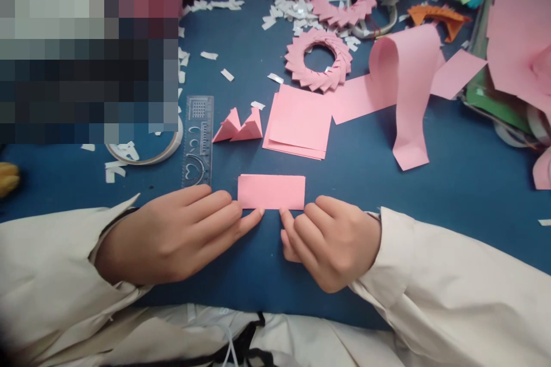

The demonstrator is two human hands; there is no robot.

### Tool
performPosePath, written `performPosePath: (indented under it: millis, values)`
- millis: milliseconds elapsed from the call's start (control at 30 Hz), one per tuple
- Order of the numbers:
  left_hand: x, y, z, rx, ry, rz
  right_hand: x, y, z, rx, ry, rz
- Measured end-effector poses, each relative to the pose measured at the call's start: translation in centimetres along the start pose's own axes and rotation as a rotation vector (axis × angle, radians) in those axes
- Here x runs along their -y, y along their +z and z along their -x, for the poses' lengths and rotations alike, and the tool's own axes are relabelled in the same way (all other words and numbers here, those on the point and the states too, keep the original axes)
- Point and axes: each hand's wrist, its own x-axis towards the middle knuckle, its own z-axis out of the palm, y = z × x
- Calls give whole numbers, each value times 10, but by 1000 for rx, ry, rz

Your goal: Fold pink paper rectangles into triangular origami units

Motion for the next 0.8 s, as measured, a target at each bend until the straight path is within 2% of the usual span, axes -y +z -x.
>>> performPosePath:
  millis: [200,567,800]
  values:
    - [1,0,3,-26,29,1,2,1,1,-48,13,50]
    - [-1,-1,9,-10,11,44,1,1,2,-36,37,14]
    - [-7,2,10,-148,-15,68,1,2,2,-38,42,11]
